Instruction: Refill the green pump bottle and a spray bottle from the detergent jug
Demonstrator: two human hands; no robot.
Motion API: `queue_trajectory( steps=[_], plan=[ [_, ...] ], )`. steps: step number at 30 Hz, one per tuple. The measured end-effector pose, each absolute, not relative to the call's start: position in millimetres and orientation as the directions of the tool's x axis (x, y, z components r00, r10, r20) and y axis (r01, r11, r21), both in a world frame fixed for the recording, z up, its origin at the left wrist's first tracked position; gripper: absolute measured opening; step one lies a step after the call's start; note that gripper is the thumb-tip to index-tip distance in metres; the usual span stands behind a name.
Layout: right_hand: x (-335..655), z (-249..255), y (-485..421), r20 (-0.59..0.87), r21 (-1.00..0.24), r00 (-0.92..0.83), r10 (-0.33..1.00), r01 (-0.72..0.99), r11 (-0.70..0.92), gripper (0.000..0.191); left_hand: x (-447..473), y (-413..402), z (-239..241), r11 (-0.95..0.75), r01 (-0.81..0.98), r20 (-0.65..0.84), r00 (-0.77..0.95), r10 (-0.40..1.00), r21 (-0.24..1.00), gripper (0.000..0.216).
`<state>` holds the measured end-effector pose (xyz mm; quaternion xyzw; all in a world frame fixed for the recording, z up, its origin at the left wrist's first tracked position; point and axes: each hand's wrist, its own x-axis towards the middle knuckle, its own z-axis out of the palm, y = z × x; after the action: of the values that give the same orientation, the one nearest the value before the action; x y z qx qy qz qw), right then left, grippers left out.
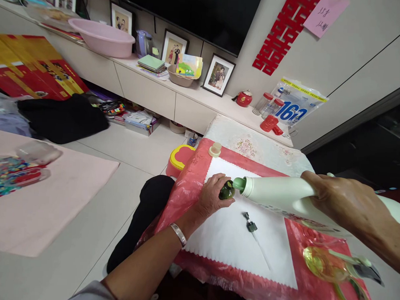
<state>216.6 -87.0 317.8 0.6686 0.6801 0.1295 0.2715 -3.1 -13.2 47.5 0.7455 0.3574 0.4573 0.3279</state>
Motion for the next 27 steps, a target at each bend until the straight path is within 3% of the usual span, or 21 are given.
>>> queue_trajectory(
  steps=[27],
  plan=[
    [216.5,317.6,-87.0,-0.198,0.551,0.063,0.978,0.832,0.058,0.006,-2.7,-12.7,47.3,-0.534,0.235,0.451,0.328,0.830,0.812,0.070]
  ],
)
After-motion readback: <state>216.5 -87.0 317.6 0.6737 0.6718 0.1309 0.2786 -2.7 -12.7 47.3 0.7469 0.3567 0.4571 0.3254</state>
